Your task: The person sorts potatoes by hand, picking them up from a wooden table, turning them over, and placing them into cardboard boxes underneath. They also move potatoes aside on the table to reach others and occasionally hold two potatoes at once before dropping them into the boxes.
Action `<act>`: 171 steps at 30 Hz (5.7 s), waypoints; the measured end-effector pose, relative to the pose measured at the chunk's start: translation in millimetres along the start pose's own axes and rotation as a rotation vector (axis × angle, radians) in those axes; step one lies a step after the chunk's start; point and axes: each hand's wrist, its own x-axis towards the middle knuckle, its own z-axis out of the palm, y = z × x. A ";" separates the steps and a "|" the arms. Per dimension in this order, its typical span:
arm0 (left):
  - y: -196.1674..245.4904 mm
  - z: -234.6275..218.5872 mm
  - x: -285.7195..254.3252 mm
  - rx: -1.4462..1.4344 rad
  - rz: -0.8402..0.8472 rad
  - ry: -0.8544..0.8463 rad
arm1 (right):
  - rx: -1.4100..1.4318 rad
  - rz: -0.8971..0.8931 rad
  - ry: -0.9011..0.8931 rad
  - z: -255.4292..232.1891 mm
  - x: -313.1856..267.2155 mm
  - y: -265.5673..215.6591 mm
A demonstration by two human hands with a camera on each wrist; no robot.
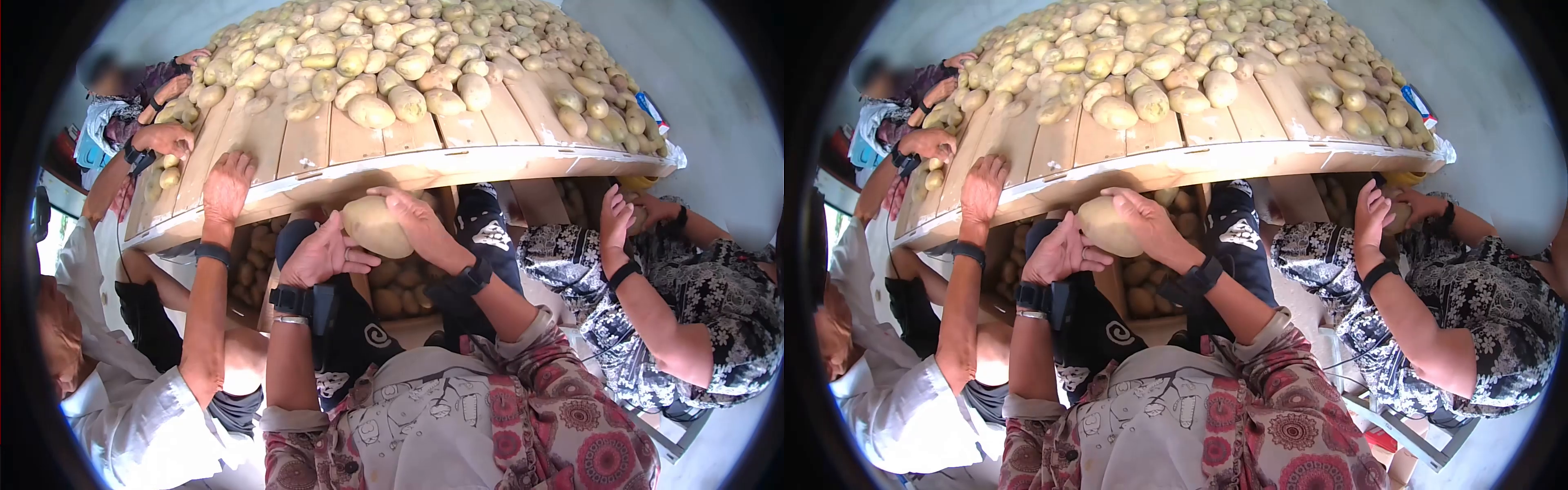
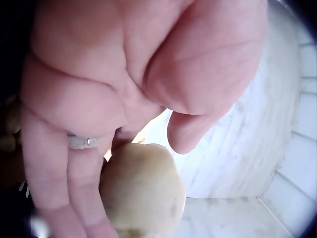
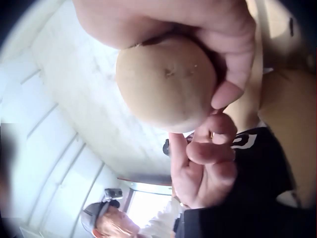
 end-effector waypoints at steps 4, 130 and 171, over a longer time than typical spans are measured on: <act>-1.6 1.3 0.6 0.004 0.002 -0.031 | -0.361 -0.205 0.024 10.6 -2.9 -8.3; 5.6 3.4 4.0 -0.051 0.242 -0.086 | -1.507 0.317 0.131 -88.7 194.1 -50.8; -3.3 2.6 -6.3 -0.107 0.309 0.091 | 0.095 0.141 -0.042 -9.3 2.0 -11.5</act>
